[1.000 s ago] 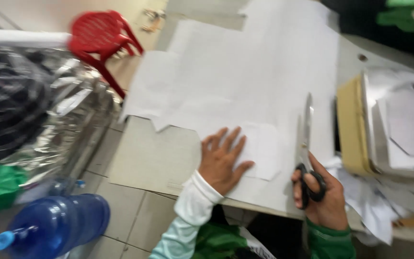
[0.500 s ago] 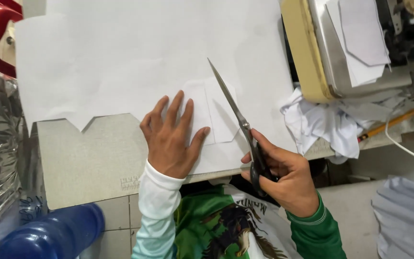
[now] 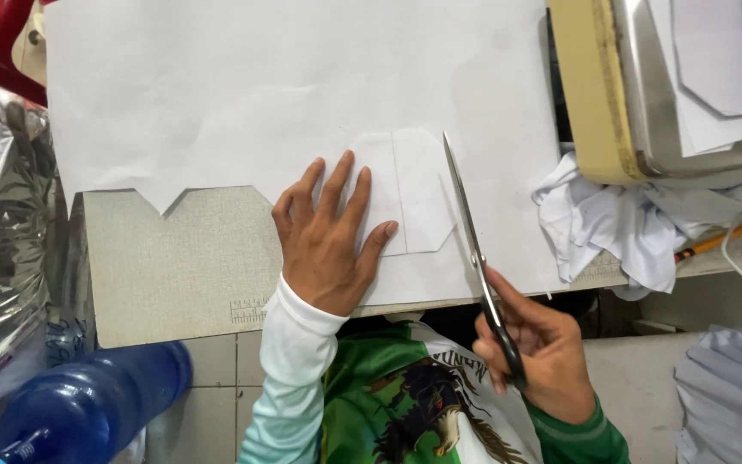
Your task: A person uses scissors to cut out a specific pattern shape from a large sheet of white material on a workbench.
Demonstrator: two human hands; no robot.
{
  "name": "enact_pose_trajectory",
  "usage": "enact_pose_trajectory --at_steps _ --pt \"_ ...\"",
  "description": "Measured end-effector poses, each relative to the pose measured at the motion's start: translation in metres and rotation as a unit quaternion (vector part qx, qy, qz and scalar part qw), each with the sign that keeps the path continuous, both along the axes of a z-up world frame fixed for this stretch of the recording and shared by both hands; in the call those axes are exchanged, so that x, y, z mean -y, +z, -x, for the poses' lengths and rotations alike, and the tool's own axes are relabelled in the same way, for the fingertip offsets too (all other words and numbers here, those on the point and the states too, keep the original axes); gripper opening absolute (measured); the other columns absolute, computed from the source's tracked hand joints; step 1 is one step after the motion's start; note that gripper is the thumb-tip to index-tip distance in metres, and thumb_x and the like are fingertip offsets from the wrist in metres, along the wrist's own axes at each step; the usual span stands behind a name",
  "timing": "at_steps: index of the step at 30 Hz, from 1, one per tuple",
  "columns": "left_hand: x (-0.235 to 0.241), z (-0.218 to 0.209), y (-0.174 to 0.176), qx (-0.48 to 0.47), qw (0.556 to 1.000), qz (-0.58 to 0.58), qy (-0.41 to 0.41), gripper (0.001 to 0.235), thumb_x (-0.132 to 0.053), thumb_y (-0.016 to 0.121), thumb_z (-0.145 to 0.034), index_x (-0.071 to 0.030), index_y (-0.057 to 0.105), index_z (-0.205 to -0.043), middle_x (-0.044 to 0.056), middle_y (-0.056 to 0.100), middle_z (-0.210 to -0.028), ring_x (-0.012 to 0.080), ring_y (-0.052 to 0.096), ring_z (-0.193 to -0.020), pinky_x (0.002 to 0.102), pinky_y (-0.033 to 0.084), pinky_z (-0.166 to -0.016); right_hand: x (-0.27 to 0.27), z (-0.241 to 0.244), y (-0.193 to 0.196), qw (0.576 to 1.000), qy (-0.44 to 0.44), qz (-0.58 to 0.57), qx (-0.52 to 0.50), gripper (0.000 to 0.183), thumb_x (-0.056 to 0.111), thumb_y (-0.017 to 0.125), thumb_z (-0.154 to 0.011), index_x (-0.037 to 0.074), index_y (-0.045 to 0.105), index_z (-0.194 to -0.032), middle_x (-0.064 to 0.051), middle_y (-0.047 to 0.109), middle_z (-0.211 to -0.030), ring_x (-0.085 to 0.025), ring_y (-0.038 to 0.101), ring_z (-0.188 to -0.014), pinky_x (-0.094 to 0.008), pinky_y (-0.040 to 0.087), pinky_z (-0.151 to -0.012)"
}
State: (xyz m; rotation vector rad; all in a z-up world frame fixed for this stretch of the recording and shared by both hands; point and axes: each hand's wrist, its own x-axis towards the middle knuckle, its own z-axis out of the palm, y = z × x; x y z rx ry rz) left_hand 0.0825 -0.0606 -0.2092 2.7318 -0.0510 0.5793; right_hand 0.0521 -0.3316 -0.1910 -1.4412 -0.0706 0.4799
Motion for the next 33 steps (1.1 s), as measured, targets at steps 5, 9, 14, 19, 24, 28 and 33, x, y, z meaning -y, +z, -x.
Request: enact_pose_trajectory --at_steps 5,9,14,19,24,28,33 --pt "-0.002 0.012 0.011 -0.116 0.992 -0.036 -0.025 0.069 -0.043 0.059 -0.093 -0.010 0.045 -0.151 0.012 0.037 -0.162 0.0378 0.033 -0.146 0.052 0.023 -0.114 0.032 0.032 0.000 0.987 -0.001 -0.034 -0.156 0.083 0.001 0.082 -0.076 -0.003 0.047 -0.151 -0.016 0.063 -0.075 -0.015 0.049 -0.041 -0.026 0.052 -0.027" --pt "-0.001 0.012 0.010 -0.082 0.996 -0.041 -0.007 0.066 -0.055 0.062 -0.094 -0.014 0.054 -0.144 0.009 0.046 -0.155 0.0353 0.041 -0.135 0.051 0.027 -0.104 0.055 0.052 0.006 0.974 -0.024 0.030 -0.222 0.087 0.005 0.084 -0.072 0.000 0.051 -0.152 -0.016 0.063 -0.079 -0.016 0.048 -0.049 -0.027 0.055 -0.028" --pt "0.009 0.013 0.008 -0.061 0.996 -0.047 0.036 0.068 -0.071 0.049 -0.097 -0.023 0.057 -0.145 0.009 0.049 -0.149 0.0329 0.042 -0.128 0.050 0.024 -0.103 0.087 0.072 0.002 0.974 -0.044 0.081 -0.205 0.084 0.001 0.086 -0.068 -0.005 0.060 -0.148 -0.024 0.071 -0.071 -0.022 0.055 -0.054 -0.034 0.036 -0.046" --pt "0.010 0.014 0.008 -0.041 0.999 -0.017 0.028 0.053 -0.060 0.060 -0.098 -0.022 0.062 -0.135 0.012 0.052 -0.139 0.0339 0.044 -0.123 0.050 0.023 -0.099 0.116 0.084 -0.013 0.967 0.015 0.069 -0.245 0.080 -0.013 0.084 -0.071 -0.005 0.060 -0.147 -0.025 0.080 -0.077 -0.010 0.040 -0.044 -0.026 0.025 -0.037" --pt "0.007 0.014 0.005 -0.063 0.998 -0.023 0.011 0.056 -0.057 0.062 -0.098 -0.019 0.062 -0.139 0.011 0.044 -0.158 0.0362 0.038 -0.138 0.051 0.026 -0.107 0.108 0.086 -0.007 0.960 -0.021 0.026 -0.277 0.081 -0.009 0.088 -0.069 -0.006 0.062 -0.146 -0.030 0.075 -0.079 -0.014 0.039 -0.046 -0.032 0.031 -0.041" --pt "0.005 0.014 0.005 -0.068 0.998 -0.018 0.000 0.058 -0.058 0.060 -0.099 -0.018 0.063 -0.141 0.010 0.047 -0.157 0.0367 0.039 -0.139 0.051 0.023 -0.107 0.102 0.082 -0.009 0.973 0.015 0.065 -0.220 0.084 0.008 0.093 -0.069 -0.004 0.061 -0.145 -0.025 0.080 -0.080 -0.013 0.048 -0.050 -0.027 0.040 -0.044" --pt "0.004 0.014 0.007 -0.079 0.996 -0.033 -0.005 0.050 -0.057 0.056 -0.103 -0.032 0.061 -0.146 0.011 0.045 -0.158 0.0376 0.038 -0.139 0.051 0.022 -0.107 0.083 0.078 -0.008 0.976 -0.002 0.059 -0.211 0.077 0.005 0.089 -0.069 -0.002 0.064 -0.141 -0.027 0.080 -0.075 -0.009 0.040 -0.042 -0.025 0.039 -0.038"
